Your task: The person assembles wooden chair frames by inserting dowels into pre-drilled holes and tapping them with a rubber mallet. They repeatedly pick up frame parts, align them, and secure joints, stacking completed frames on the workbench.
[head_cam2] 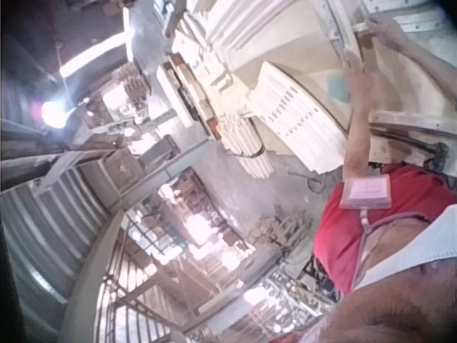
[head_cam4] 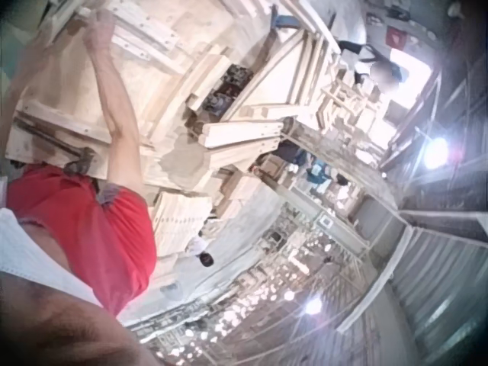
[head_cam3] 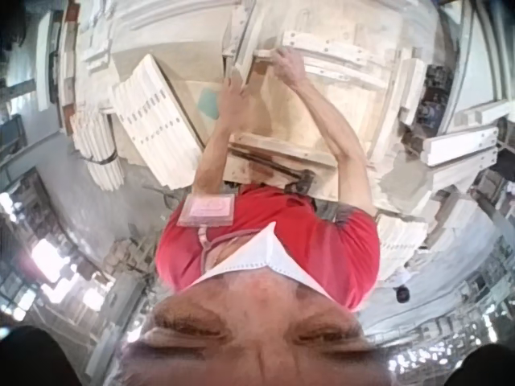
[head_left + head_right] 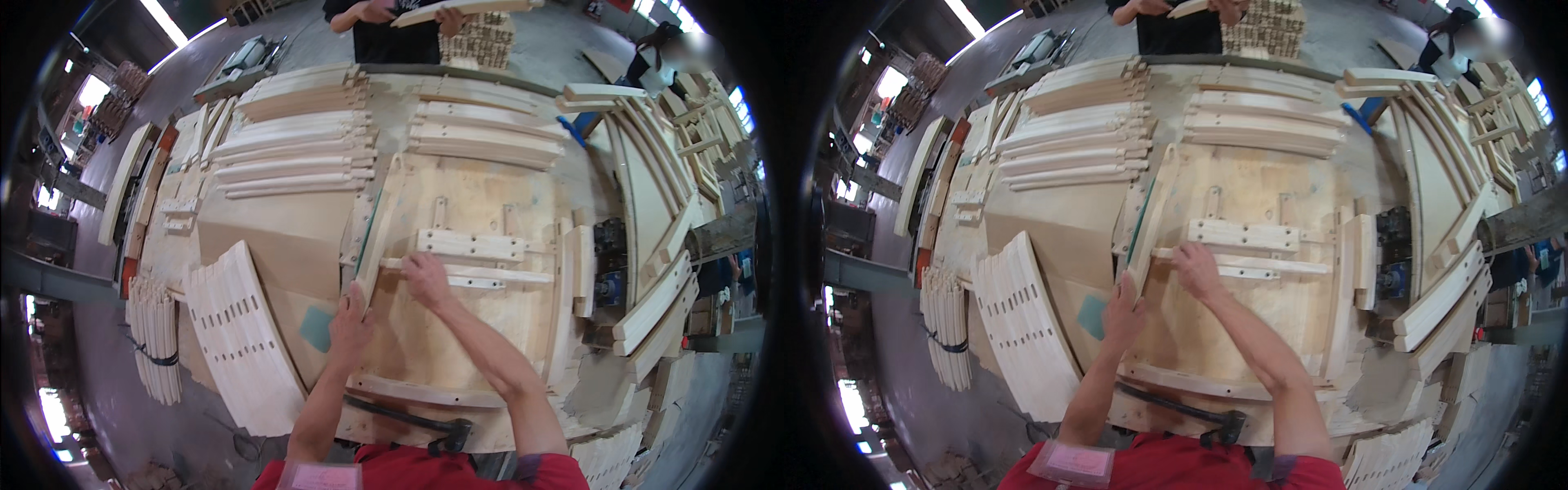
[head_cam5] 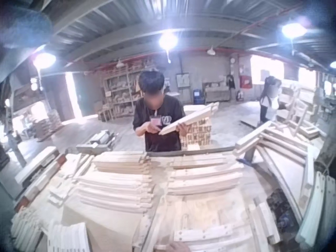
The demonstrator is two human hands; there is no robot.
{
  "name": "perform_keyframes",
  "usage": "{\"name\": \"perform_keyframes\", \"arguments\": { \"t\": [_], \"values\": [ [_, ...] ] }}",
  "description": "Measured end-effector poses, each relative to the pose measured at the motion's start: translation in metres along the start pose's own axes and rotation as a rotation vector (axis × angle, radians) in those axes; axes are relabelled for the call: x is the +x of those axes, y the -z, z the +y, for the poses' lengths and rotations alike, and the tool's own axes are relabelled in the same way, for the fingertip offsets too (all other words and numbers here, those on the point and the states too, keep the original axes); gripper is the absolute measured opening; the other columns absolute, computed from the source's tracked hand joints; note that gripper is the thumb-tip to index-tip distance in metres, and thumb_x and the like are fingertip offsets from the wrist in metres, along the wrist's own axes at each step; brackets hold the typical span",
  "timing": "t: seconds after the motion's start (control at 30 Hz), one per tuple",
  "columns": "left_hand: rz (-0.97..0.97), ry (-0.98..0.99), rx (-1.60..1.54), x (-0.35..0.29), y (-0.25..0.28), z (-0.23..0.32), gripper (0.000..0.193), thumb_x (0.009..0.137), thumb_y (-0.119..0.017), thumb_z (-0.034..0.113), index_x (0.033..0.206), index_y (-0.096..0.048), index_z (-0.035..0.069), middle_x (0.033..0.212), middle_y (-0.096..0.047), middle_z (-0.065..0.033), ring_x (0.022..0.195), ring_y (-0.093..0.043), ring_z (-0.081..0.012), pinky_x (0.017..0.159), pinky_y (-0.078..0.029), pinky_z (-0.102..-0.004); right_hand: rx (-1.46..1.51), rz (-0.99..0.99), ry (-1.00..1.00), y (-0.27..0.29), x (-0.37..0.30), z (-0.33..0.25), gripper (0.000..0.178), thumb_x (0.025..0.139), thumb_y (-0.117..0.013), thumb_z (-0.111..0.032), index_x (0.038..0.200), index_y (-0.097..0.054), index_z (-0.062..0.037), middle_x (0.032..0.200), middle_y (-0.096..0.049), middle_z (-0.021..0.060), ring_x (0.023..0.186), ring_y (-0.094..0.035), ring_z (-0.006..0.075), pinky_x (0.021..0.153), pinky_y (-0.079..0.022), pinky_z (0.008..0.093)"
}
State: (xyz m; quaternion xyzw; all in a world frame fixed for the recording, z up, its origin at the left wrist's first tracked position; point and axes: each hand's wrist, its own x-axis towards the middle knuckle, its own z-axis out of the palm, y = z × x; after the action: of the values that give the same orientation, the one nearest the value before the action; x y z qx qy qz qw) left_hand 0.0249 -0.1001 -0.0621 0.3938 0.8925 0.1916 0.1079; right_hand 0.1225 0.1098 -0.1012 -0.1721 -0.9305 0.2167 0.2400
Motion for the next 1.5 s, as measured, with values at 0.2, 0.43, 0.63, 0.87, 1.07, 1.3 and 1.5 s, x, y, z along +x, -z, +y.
{"name": "perform_keyframes", "arguments": {
  "t": [0.2,0.43,0.63,0.87,1.07,1.3,1.5],
  "values": [
    [0.0,0.007,0.021,-0.022,-0.003,-0.002,0.081,0.087,-0.07,0.025,0.157,-0.033,0.005,0.128,-0.06,-0.0224,0.104,-0.065,-0.0444,0.082,-0.055,-0.0522,-0.009,0.073,0.009,-0.004,-0.021,-0.015,0.032,0.084,-0.067,-0.013,0.114,-0.064,-0.0032,0.11,-0.063,0.0131,0.106,-0.058,0.0329,0.089,-0.048,0.0466],
    [-0.026,0.056,0.023,-0.01,-0.008,-0.002,0.082,0.087,-0.071,0.025,0.158,-0.033,0.009,0.126,-0.061,-0.0201,0.1,-0.066,-0.0432,0.079,-0.055,-0.0508,-0.085,-0.051,-0.01,0.005,-0.012,-0.009,0.037,0.09,-0.067,-0.023,0.121,-0.064,-0.0024,0.111,-0.06,0.0104,0.11,-0.055,0.0292,0.093,-0.045,0.0449],
    [0.034,0.017,0.041,-0.003,-0.01,0.003,0.082,0.087,-0.072,0.025,0.158,-0.033,0.01,0.115,-0.06,-0.0199,0.096,-0.066,-0.042,0.075,-0.056,-0.0511,-0.087,-0.013,0.044,0.013,-0.002,-0.003,0.038,0.089,-0.068,-0.023,0.121,-0.064,-0.0031,0.109,-0.06,0.0094,0.107,-0.056,0.0284,0.092,-0.045,0.0431],
    [0.05,0.003,0.002,0.004,-0.018,-0.006,0.082,0.087,-0.072,0.025,0.157,-0.034,0.009,0.119,-0.06,-0.0205,0.099,-0.066,-0.0432,0.079,-0.055,-0.0502,-0.072,-0.03,0.046,0.003,0.0,0.002,0.037,0.087,-0.069,-0.022,0.12,-0.063,-0.0037,0.105,-0.06,0.0091,0.103,-0.056,0.028,0.09,-0.045,0.0428],
    [0.053,-0.018,-0.036,0.027,-0.04,-0.012,0.081,0.087,-0.072,0.025,0.157,-0.035,0.01,0.12,-0.06,-0.0209,0.1,-0.065,-0.0435,0.081,-0.055,-0.0502,-0.089,-0.02,-0.006,-0.013,0.006,0.022,0.037,0.087,-0.068,-0.019,0.121,-0.063,-0.0035,0.107,-0.059,0.009,0.101,-0.056,0.0282,0.089,-0.045,0.0425],
    [0.057,-0.02,0.027,0.012,-0.026,-0.007,0.081,0.086,-0.072,0.026,0.157,-0.035,0.011,0.12,-0.06,-0.02,0.102,-0.065,-0.0413,0.08,-0.055,-0.0501,-0.059,0.09,0.051,-0.001,0.0,0.001,0.034,0.087,-0.066,-0.014,0.12,-0.065,-0.0053,0.105,-0.063,0.0102,0.099,-0.06,0.0297,0.084,-0.048,0.0425],
    [0.05,0.05,0.084,0.009,-0.004,-0.005,0.08,0.085,-0.072,0.023,0.156,-0.037,0.009,0.116,-0.059,-0.0184,0.101,-0.065,-0.0405,0.079,-0.054,-0.0508,-0.055,0.345,0.056,0.063,0.141,0.084,0.03,0.091,-0.061,-0.013,0.118,-0.061,-0.0021,0.093,-0.065,0.0166,0.09,-0.063,0.0381,0.083,-0.047,0.0529]
  ]
}}
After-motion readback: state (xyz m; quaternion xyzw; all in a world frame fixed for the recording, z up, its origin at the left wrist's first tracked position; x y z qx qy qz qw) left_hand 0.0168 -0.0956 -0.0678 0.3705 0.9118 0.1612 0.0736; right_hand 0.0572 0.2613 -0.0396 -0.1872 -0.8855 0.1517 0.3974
